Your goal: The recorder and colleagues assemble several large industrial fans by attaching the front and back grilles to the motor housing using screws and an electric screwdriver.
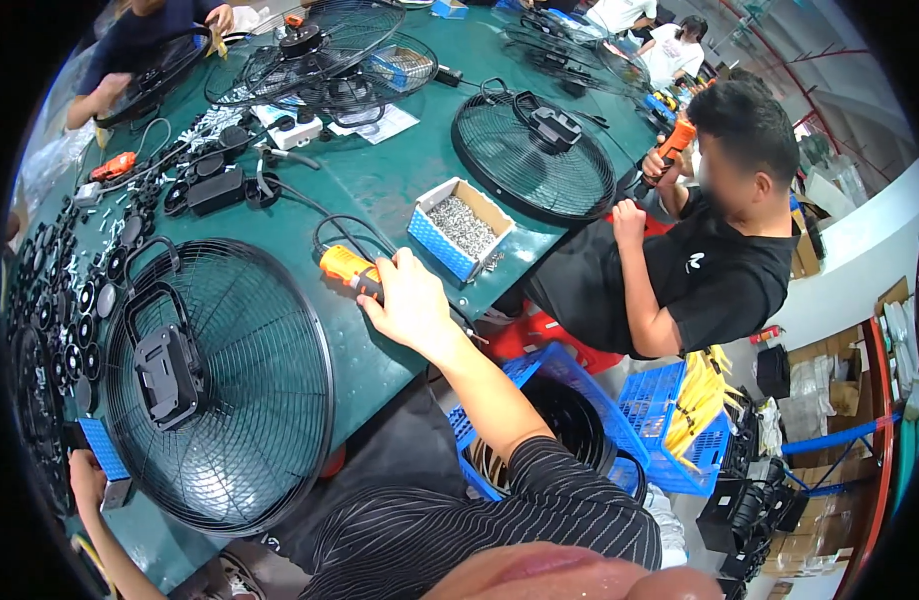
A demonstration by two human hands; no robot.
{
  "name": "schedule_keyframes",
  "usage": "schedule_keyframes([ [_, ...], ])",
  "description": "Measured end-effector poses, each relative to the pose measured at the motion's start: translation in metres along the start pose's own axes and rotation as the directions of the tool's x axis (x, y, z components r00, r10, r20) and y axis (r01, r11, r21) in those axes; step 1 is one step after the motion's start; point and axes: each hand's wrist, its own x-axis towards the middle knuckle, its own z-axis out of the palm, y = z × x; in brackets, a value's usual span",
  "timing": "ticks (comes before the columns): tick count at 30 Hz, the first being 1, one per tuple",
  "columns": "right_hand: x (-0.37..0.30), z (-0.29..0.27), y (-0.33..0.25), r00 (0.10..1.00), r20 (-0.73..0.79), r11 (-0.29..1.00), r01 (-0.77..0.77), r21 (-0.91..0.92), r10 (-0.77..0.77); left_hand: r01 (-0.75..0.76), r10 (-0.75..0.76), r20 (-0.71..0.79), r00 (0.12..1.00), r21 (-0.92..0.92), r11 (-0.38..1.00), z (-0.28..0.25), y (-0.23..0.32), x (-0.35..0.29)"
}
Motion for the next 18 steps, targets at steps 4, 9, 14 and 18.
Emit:
schedule_keyframes([
  [4,0.002,-0.003,0.004,1.000,0.024,0.995,-0.019,0.101,0.017,-0.079,0.079,-0.048,0.996,-0.010,0.997,0.009,-0.017,-0.005],
  [9,0.007,-0.032,0.007,0.995,-0.033,0.861,-0.065,0.504,0.094,0.015,-0.023,-0.059,0.998,-0.135,0.991,-0.004,-0.009,-0.019],
  [14,0.002,-0.070,-0.001,0.979,0.173,0.075,-0.181,0.981,0.104,-0.014,0.009,-0.032,0.999,-0.168,0.986,-0.023,0.001,-0.024],
  [18,-0.004,-0.078,-0.024,0.982,0.176,-0.383,-0.137,0.913,0.069,-0.091,0.074,-0.108,0.991,-0.164,0.982,-0.021,-0.003,-0.029],
])
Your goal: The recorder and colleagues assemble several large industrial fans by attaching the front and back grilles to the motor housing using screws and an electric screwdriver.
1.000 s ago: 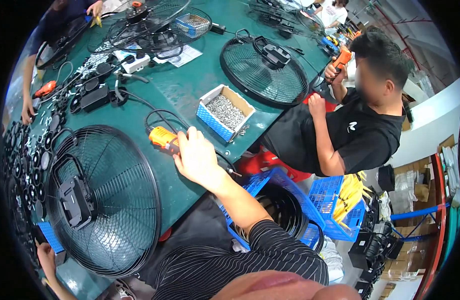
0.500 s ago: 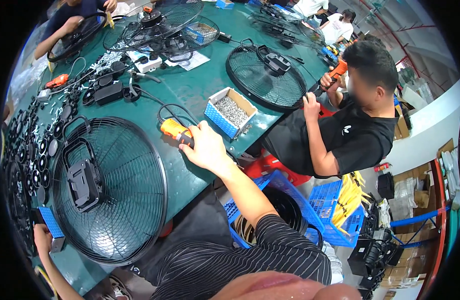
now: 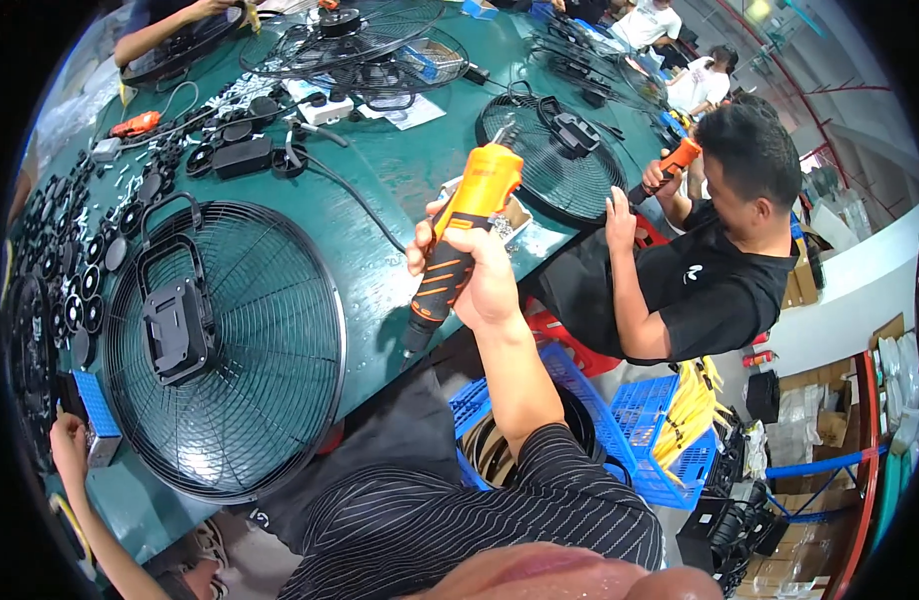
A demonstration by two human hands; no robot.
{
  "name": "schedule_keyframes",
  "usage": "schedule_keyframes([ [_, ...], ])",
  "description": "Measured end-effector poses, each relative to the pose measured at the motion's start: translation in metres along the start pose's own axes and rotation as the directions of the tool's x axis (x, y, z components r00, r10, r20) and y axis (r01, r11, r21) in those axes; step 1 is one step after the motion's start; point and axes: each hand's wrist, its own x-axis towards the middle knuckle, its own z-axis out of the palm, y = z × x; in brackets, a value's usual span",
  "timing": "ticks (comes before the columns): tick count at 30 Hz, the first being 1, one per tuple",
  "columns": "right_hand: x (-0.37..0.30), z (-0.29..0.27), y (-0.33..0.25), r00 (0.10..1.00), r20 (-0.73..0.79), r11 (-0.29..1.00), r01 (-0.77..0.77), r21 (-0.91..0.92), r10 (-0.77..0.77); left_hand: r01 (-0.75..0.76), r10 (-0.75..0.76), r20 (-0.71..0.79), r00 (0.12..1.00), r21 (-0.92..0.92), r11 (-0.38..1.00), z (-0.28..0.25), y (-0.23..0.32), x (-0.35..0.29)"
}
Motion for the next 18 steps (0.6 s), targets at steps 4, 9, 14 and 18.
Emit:
schedule_keyframes([
  [4,-0.008,0.014,0.001,0.996,0.093,1.000,0.003,0.028,-0.005,-0.029,0.032,-0.100,0.994,0.035,0.999,0.002,-0.004,-0.007],
  [9,-0.014,0.033,0.004,0.976,0.201,0.996,0.085,0.005,-0.084,0.060,-0.061,-0.072,0.996,-0.020,0.998,-0.018,0.038,-0.001],
  [14,-0.025,0.061,0.003,0.955,0.132,0.962,0.271,-0.032,-0.264,0.091,-0.108,-0.012,0.994,-0.458,0.884,-0.047,0.191,-0.005],
  [18,-0.025,0.077,-0.001,0.892,0.272,0.920,0.295,0.258,-0.362,-0.140,0.214,0.043,0.976,-0.628,0.766,-0.042,0.331,-0.035],
])
